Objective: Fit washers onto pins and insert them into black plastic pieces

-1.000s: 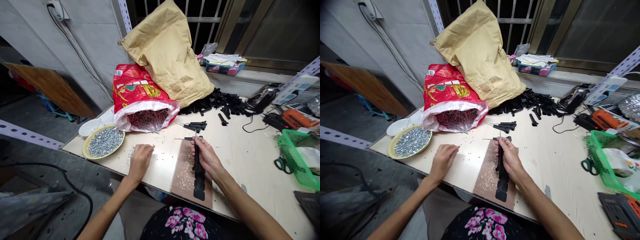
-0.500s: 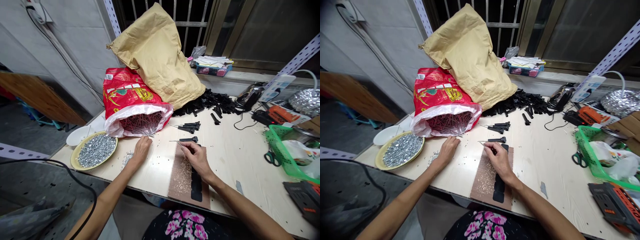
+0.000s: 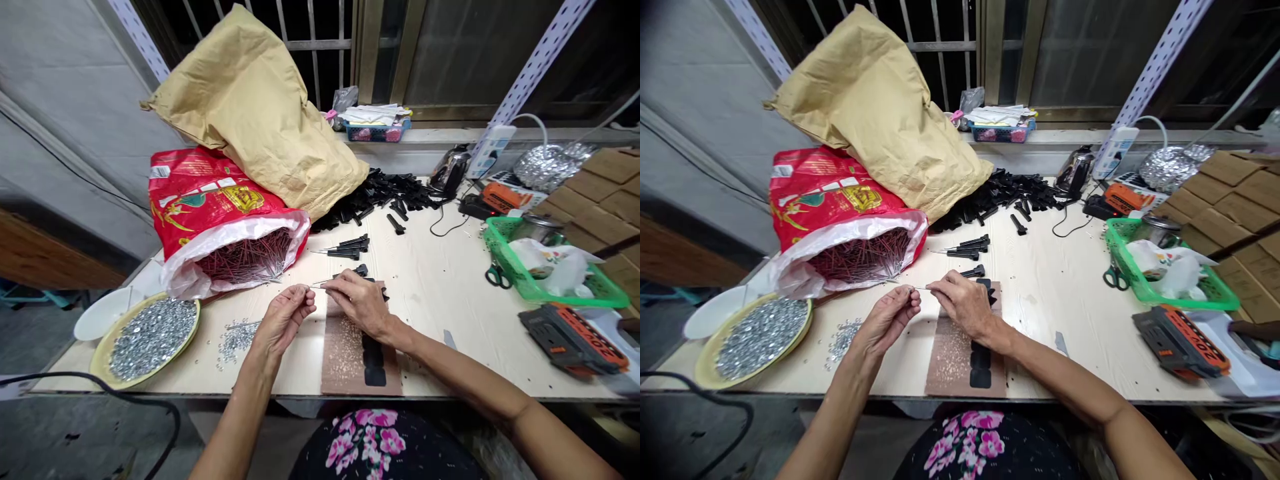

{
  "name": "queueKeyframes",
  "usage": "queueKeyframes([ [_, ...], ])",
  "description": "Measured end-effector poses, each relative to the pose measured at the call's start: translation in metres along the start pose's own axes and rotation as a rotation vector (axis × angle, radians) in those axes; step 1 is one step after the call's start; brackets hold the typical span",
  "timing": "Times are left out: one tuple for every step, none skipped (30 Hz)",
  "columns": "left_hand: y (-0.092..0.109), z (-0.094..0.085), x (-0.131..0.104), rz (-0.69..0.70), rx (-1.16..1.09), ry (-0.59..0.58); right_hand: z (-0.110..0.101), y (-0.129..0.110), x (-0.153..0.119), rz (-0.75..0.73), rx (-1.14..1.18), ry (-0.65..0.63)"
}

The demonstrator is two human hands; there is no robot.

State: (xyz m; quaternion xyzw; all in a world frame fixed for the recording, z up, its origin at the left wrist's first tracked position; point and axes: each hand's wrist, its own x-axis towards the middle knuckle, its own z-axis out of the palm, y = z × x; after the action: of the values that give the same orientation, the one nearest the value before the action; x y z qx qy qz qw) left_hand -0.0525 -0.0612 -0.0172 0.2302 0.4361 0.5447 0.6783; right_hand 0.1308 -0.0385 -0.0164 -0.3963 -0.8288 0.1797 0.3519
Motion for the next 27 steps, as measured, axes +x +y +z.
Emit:
queueKeyframes([
  [0.0,0.003,0.0,-0.007,0.003,-0.007,-0.003,0.001,-0.001,-0.017,-0.008,0.012],
  [-0.001,0.005,0.001,-0.014,0.006,-0.01,-0.005,0.002,-0.003,-0.034,-0.016,0.024],
  [-0.002,0.007,0.001,-0.019,0.007,-0.01,-0.008,0.003,-0.003,-0.047,-0.025,0.036],
  [-0.002,0.008,0.002,-0.023,0.005,-0.008,-0.01,0.004,-0.004,-0.06,-0.034,0.048],
  [-0.003,0.009,0.003,-0.026,0.002,-0.007,-0.011,0.004,-0.005,-0.069,-0.043,0.057],
  [-0.004,0.01,0.003,-0.029,0.0,-0.006,-0.013,0.004,-0.005,-0.076,-0.049,0.064],
  [-0.004,0.011,0.003,-0.033,-0.001,-0.007,-0.014,0.005,-0.005,-0.082,-0.053,0.068],
  [-0.004,0.012,0.004,-0.037,-0.001,-0.008,-0.015,0.005,-0.005,-0.089,-0.055,0.073],
  [-0.004,0.013,0.004,-0.042,0.001,-0.01,-0.015,0.005,-0.006,-0.096,-0.056,0.076],
  [-0.004,0.014,0.004,-0.049,0.005,-0.013,-0.016,0.006,-0.006,-0.104,-0.059,0.079],
  [-0.003,0.015,0.004,-0.056,0.01,-0.016,-0.017,0.006,-0.006,-0.112,-0.065,0.082],
  [-0.003,0.016,0.004,-0.063,0.018,-0.021,-0.018,0.006,-0.006,-0.119,-0.074,0.084],
  [-0.004,0.017,0.003,-0.065,0.033,-0.024,-0.019,0.007,-0.007,-0.125,-0.088,0.084],
  [-0.004,0.019,0.003,-0.056,0.056,-0.027,-0.02,0.007,-0.007,-0.128,-0.104,0.084],
  [-0.006,0.021,0.001,-0.028,0.091,-0.024,-0.021,0.007,-0.008,-0.129,-0.124,0.085],
  [-0.007,0.023,0.0,0.022,0.14,-0.013,-0.021,0.007,-0.008,-0.128,-0.149,0.089],
  [-0.01,0.025,-0.002,0.093,0.205,0.006,-0.022,0.007,-0.009,-0.127,-0.177,0.094],
  [-0.012,0.028,-0.004,0.175,0.282,0.03,-0.022,0.008,-0.009,-0.127,-0.21,0.101],
  [-0.015,0.03,-0.006,0.257,0.362,0.056,-0.022,0.009,-0.01,-0.131,-0.246,0.11],
  [-0.018,0.033,-0.008,0.326,0.439,0.082,-0.022,0.009,-0.011,-0.139,-0.285,0.12],
  [-0.021,0.035,-0.01,0.379,0.507,0.106,-0.021,0.01,-0.012,-0.15,-0.324,0.135],
  [-0.024,0.037,-0.011,0.412,0.561,0.122,-0.02,0.011,-0.013,-0.163,-0.359,0.15],
  [-0.026,0.038,-0.011,0.432,0.599,0.135,-0.019,0.012,-0.013,-0.175,-0.388,0.165],
  [-0.028,0.039,-0.011,0.444,0.627,0.147,-0.019,0.012,-0.014,-0.186,-0.411,0.181],
  [-0.031,0.04,-0.011,0.457,0.648,0.16,-0.019,0.012,-0.015,-0.192,-0.427,0.194],
  [-0.032,0.041,-0.011,0.468,0.659,0.173,-0.019,0.012,-0.016,-0.196,-0.439,0.203],
  [-0.034,0.042,-0.01,0.47,0.653,0.176,-0.019,0.011,-0.016,-0.197,-0.447,0.209],
])
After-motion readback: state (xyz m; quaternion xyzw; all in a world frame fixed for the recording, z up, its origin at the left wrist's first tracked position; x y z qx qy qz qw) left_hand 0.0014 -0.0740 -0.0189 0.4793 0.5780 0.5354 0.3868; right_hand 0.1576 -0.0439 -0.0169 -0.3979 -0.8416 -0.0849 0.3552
